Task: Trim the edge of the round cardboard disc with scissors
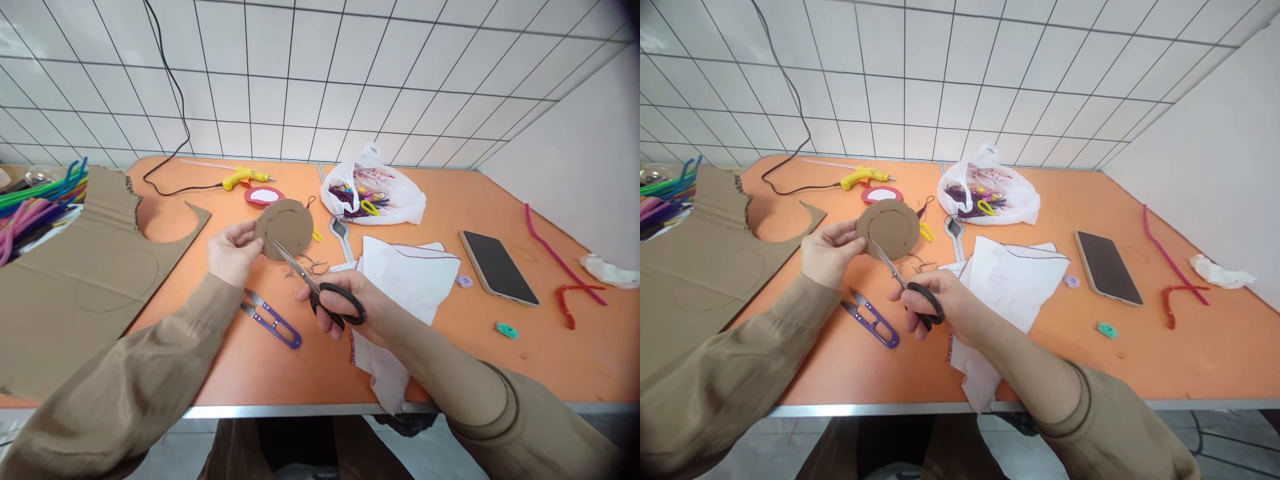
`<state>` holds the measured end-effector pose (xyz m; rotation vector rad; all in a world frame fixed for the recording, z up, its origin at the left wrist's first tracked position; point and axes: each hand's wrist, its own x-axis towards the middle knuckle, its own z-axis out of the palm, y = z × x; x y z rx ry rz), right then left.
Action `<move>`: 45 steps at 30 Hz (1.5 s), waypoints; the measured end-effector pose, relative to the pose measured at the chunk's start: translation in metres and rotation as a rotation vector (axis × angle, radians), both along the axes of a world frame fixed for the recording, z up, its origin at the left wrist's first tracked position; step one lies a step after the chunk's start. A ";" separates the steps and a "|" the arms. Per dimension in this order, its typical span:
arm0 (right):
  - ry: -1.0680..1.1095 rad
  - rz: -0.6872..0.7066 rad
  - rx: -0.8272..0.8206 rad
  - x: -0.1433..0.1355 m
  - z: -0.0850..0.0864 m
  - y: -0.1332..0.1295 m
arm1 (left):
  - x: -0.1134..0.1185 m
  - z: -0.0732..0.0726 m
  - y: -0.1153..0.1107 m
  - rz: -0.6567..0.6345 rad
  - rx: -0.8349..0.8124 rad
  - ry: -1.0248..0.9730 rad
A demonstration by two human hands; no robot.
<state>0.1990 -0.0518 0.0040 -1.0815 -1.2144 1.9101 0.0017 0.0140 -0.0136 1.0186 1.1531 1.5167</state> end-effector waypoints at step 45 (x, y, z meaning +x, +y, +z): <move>-0.123 -0.509 0.423 0.005 0.001 0.015 | 0.012 0.007 -0.025 -0.530 -0.131 -0.204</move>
